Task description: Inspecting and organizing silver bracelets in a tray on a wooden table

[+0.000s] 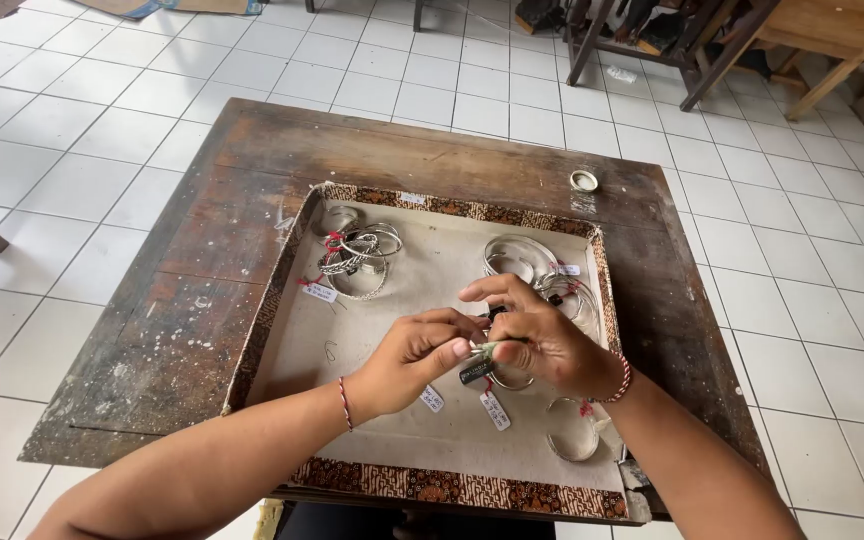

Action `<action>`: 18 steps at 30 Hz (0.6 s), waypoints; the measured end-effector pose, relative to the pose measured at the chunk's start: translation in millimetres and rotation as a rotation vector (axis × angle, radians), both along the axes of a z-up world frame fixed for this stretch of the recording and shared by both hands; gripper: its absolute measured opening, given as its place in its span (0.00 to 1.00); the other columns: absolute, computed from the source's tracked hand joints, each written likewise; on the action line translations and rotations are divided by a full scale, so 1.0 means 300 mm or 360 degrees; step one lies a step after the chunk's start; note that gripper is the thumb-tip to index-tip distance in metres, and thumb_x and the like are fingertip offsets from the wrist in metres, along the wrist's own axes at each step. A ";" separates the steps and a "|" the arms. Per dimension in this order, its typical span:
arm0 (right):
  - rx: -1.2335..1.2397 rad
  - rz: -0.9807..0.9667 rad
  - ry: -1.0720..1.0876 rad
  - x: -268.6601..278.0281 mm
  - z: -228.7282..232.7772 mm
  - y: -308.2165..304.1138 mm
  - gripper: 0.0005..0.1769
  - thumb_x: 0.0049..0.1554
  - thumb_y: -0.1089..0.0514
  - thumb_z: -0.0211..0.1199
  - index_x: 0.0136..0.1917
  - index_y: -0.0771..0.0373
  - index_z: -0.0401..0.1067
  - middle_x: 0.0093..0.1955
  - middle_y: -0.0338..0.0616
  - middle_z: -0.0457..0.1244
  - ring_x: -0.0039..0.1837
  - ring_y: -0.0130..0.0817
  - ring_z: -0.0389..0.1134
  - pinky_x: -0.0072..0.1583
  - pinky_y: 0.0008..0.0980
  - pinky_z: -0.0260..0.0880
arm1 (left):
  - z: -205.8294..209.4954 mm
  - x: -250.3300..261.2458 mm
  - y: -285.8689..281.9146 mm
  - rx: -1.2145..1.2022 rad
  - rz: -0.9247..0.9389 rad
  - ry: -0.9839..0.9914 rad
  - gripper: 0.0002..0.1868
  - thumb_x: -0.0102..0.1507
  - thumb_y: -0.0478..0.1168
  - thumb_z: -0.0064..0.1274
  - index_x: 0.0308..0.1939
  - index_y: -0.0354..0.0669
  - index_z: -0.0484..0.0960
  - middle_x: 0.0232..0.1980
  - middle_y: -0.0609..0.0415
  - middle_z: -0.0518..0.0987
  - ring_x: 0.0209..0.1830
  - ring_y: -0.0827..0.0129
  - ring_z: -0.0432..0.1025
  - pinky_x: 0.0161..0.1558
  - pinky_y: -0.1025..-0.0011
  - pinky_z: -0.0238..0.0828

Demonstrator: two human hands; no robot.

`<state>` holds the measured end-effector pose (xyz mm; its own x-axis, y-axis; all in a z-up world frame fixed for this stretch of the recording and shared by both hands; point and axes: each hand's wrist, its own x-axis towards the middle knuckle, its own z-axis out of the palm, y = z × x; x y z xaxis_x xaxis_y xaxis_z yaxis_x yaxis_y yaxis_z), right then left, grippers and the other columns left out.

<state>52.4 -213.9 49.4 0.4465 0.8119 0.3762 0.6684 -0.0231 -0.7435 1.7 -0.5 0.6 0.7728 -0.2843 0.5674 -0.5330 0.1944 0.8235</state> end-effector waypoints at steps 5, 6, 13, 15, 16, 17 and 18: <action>0.0068 0.0060 0.0196 0.037 0.003 -0.031 0.26 0.65 0.37 0.51 0.38 0.60 0.67 0.69 0.58 0.55 0.73 0.57 0.57 0.71 0.65 0.52 | 0.022 -0.011 0.001 -0.0124 -0.0046 0.0040 0.23 0.72 0.46 0.47 0.24 0.40 0.76 0.40 0.44 0.81 0.46 0.58 0.76 0.53 0.57 0.71; 0.0070 0.0085 0.0241 0.041 -0.008 -0.035 0.26 0.65 0.37 0.51 0.39 0.60 0.66 0.69 0.56 0.55 0.73 0.55 0.57 0.71 0.64 0.52 | 0.016 -0.015 -0.003 -0.0126 -0.0044 0.0049 0.23 0.72 0.45 0.47 0.23 0.40 0.75 0.40 0.44 0.81 0.45 0.58 0.76 0.52 0.57 0.71; -0.0043 0.0027 -0.0043 0.004 -0.012 -0.004 0.22 0.65 0.46 0.53 0.36 0.62 0.69 0.69 0.60 0.56 0.71 0.62 0.58 0.69 0.66 0.53 | -0.016 0.008 -0.002 0.0003 -0.0016 0.0040 0.25 0.71 0.42 0.50 0.19 0.41 0.68 0.37 0.43 0.80 0.39 0.58 0.75 0.48 0.62 0.72; -0.0010 0.0066 0.0066 0.003 0.000 -0.002 0.25 0.65 0.40 0.52 0.37 0.62 0.69 0.68 0.61 0.56 0.72 0.62 0.57 0.70 0.69 0.52 | -0.013 0.000 -0.004 -0.0086 -0.0072 0.0060 0.26 0.70 0.42 0.50 0.17 0.41 0.66 0.38 0.39 0.81 0.41 0.55 0.76 0.48 0.59 0.72; -0.0018 0.0067 0.0074 0.008 0.001 -0.010 0.25 0.65 0.40 0.52 0.37 0.62 0.69 0.68 0.61 0.56 0.72 0.62 0.57 0.70 0.69 0.52 | -0.005 -0.009 -0.006 -0.0095 -0.0070 0.0067 0.26 0.70 0.42 0.50 0.17 0.41 0.66 0.38 0.39 0.81 0.41 0.55 0.76 0.48 0.59 0.72; 0.0020 0.0071 0.0173 0.012 0.003 -0.017 0.26 0.65 0.38 0.52 0.37 0.61 0.69 0.68 0.61 0.55 0.73 0.62 0.56 0.70 0.69 0.51 | 0.003 -0.020 -0.007 -0.0173 -0.0111 0.0104 0.25 0.71 0.44 0.48 0.19 0.43 0.66 0.40 0.40 0.81 0.45 0.55 0.76 0.51 0.57 0.72; 0.0060 0.0080 0.0259 0.024 0.010 -0.021 0.27 0.64 0.36 0.52 0.37 0.60 0.69 0.68 0.61 0.55 0.73 0.61 0.56 0.70 0.70 0.51 | 0.018 -0.023 -0.006 -0.0248 -0.0148 0.0127 0.25 0.72 0.45 0.47 0.20 0.45 0.67 0.42 0.42 0.81 0.50 0.55 0.77 0.54 0.55 0.72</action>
<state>59.7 -220.1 52.5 0.4631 0.8215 0.3327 0.5389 0.0371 -0.8416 -5.3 -2.3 5.9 0.7915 -0.2703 0.5481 -0.4410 0.3683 0.8185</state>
